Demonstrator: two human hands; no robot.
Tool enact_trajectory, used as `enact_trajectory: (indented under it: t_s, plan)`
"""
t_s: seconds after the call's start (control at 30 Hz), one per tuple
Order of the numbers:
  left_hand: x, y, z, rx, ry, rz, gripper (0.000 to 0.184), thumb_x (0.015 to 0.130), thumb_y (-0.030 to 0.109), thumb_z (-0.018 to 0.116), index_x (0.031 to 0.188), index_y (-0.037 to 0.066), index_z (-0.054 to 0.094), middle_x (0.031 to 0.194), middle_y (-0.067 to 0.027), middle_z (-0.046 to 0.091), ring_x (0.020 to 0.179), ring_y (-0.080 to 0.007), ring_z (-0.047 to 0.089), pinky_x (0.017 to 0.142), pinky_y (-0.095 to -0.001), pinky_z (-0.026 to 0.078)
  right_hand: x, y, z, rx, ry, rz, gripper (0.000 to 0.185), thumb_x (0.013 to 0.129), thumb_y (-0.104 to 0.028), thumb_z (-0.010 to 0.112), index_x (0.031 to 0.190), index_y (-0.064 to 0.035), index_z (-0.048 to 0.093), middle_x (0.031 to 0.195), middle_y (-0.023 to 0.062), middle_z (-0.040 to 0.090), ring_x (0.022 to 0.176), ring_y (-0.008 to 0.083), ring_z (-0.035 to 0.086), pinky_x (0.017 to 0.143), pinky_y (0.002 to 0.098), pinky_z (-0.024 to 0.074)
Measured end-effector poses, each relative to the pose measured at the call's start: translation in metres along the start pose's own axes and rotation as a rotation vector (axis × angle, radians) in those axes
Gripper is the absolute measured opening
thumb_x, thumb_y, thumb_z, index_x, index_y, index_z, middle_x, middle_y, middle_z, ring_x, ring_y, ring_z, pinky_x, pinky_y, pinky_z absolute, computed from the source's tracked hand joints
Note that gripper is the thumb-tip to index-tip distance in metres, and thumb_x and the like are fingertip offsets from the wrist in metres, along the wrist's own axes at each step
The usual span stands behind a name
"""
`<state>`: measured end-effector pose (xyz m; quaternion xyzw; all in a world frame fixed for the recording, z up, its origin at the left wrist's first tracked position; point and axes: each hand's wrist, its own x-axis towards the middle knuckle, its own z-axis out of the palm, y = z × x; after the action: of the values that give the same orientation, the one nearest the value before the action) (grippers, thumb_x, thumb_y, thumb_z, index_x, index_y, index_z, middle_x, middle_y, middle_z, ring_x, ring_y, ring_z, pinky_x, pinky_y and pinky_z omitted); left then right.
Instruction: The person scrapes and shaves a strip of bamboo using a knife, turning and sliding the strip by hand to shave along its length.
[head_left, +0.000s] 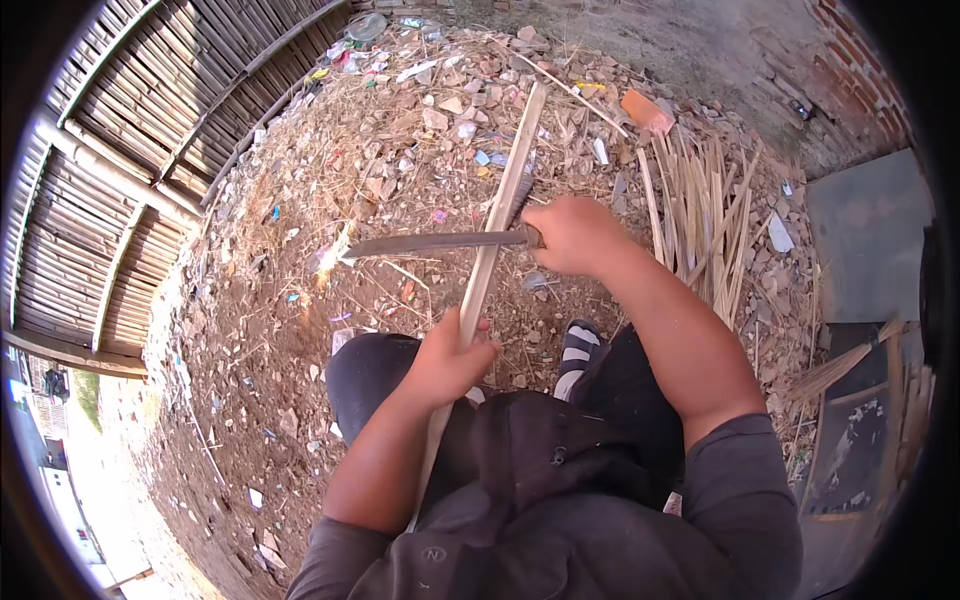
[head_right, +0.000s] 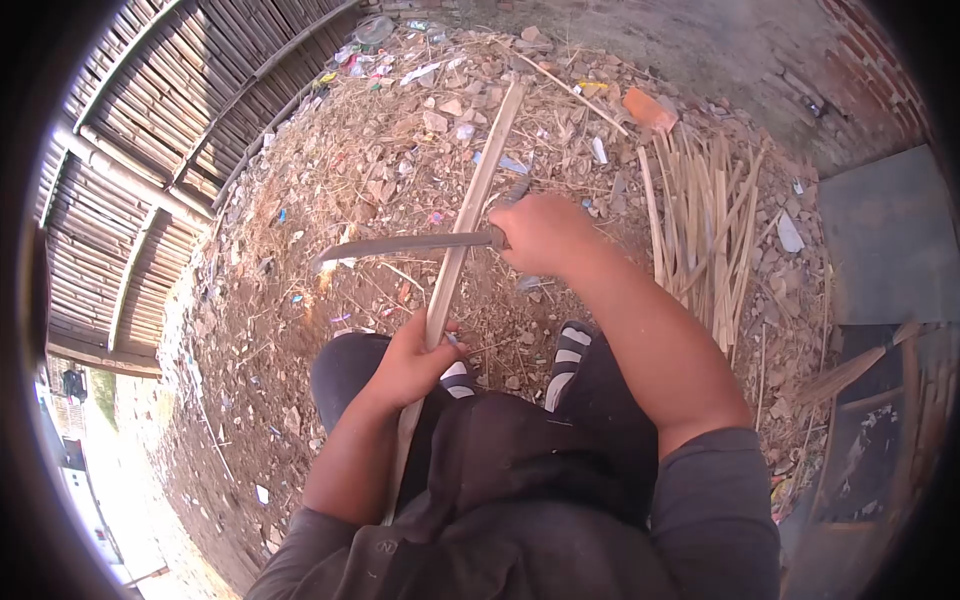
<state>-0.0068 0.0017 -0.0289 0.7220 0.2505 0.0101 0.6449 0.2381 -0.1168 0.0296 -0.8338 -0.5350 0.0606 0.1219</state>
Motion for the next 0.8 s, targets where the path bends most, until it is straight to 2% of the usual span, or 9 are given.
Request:
enact_trajectory:
  t_s: [0.1, 0.2, 0.23, 0.37, 0.5, 0.6, 0.63, 0.7, 0.8]
  plan:
    - [-0.010, 0.019, 0.001, 0.140, -0.037, -0.087, 0.044, 0.089, 0.021, 0.073, 0.122, -0.001, 0.053, 0.088, -0.0059, 0.062, 0.070, -0.0149, 0.064, 0.060, -0.0315, 0.055, 0.010, 0.024, 0.009, 0.130, 0.011, 0.042, 0.022, 0.078, -0.021, 0.070, 0.096, -0.0089, 0.071, 0.082, 0.0176, 0.070, 0.083, 0.0376, 0.070, 0.075, 0.0498, 0.0558]
    - [-0.010, 0.018, 0.004, 0.142, -0.059, -0.096, 0.038, 0.091, 0.008, 0.072, 0.122, 0.000, 0.052, 0.086, 0.0009, 0.057, 0.076, -0.0070, 0.057, 0.066, -0.0257, 0.048, 0.018, 0.041, 0.002, 0.334, 0.131, 0.291, 0.021, 0.075, -0.020, 0.071, 0.090, -0.0054, 0.066, 0.077, 0.0188, 0.067, 0.078, 0.0395, 0.069, 0.068, 0.0512, 0.0533]
    - [-0.011, 0.019, 0.003, 0.130, -0.053, -0.103, 0.038, 0.091, 0.008, 0.072, 0.122, 0.000, 0.052, 0.087, 0.0005, 0.058, 0.076, -0.0071, 0.057, 0.066, -0.0257, 0.048, 0.014, 0.037, 0.001, 0.245, 0.167, 0.240, 0.023, 0.075, -0.020, 0.071, 0.091, -0.0053, 0.066, 0.078, 0.0189, 0.069, 0.079, 0.0394, 0.069, 0.069, 0.0507, 0.0540]
    - [-0.012, 0.027, 0.000, 0.128, -0.066, -0.110, 0.038, 0.092, 0.011, 0.072, 0.123, 0.001, 0.053, 0.089, -0.0007, 0.062, 0.075, -0.0070, 0.058, 0.065, -0.0252, 0.048, -0.002, 0.007, -0.007, -0.027, -0.032, 0.032, 0.030, 0.076, -0.023, 0.072, 0.101, -0.0057, 0.070, 0.084, 0.0217, 0.071, 0.083, 0.0414, 0.069, 0.076, 0.0493, 0.0558]
    - [-0.016, 0.023, 0.003, -0.008, -0.068, -0.043, 0.037, 0.093, 0.013, 0.071, 0.123, 0.002, 0.053, 0.089, -0.0011, 0.065, 0.069, -0.0061, 0.057, 0.059, -0.0244, 0.046, 0.015, 0.059, 0.004, 0.231, 0.266, 0.356, 0.024, 0.079, -0.025, 0.070, 0.095, -0.0064, 0.070, 0.081, 0.0195, 0.070, 0.082, 0.0395, 0.070, 0.073, 0.0492, 0.0549]
    - [-0.017, 0.027, 0.003, -0.076, -0.105, -0.074, 0.035, 0.094, 0.015, 0.070, 0.122, 0.004, 0.053, 0.085, -0.0001, 0.064, 0.063, -0.0052, 0.055, 0.053, -0.0243, 0.044, 0.006, 0.068, 0.002, 0.300, 0.349, 0.404, 0.027, 0.079, -0.025, 0.070, 0.098, -0.0054, 0.070, 0.084, 0.0196, 0.070, 0.083, 0.0393, 0.070, 0.074, 0.0483, 0.0540]
    - [-0.015, 0.028, 0.002, -0.084, -0.107, -0.077, 0.034, 0.094, 0.015, 0.070, 0.122, 0.004, 0.053, 0.085, 0.0003, 0.064, 0.061, -0.0053, 0.054, 0.052, -0.0243, 0.043, 0.005, 0.067, -0.005, 0.320, 0.283, 0.435, 0.028, 0.079, -0.026, 0.071, 0.100, -0.0059, 0.070, 0.086, 0.0178, 0.071, 0.085, 0.0383, 0.069, 0.075, 0.0475, 0.0534]
    - [-0.015, 0.032, 0.002, -0.108, -0.116, -0.089, 0.034, 0.095, 0.016, 0.070, 0.121, 0.005, 0.053, 0.083, 0.0009, 0.062, 0.056, -0.0055, 0.053, 0.048, -0.0242, 0.042, 0.003, 0.067, -0.002, 0.359, 0.358, 0.371, 0.033, 0.078, -0.026, 0.073, 0.105, -0.0064, 0.072, 0.083, 0.0173, 0.071, 0.081, 0.0361, 0.070, 0.074, 0.0459, 0.0536]
    - [-0.020, 0.049, 0.003, -0.190, -0.191, -0.195, 0.036, 0.093, 0.015, 0.070, 0.122, 0.004, 0.053, 0.084, 0.0023, 0.058, 0.072, -0.0055, 0.055, 0.061, -0.0242, 0.044, -0.007, 0.060, -0.010, 0.288, 0.322, 0.272, 0.030, 0.078, -0.026, 0.074, 0.101, -0.0079, 0.071, 0.077, 0.0160, 0.069, 0.077, 0.0356, 0.069, 0.071, 0.0458, 0.0527]
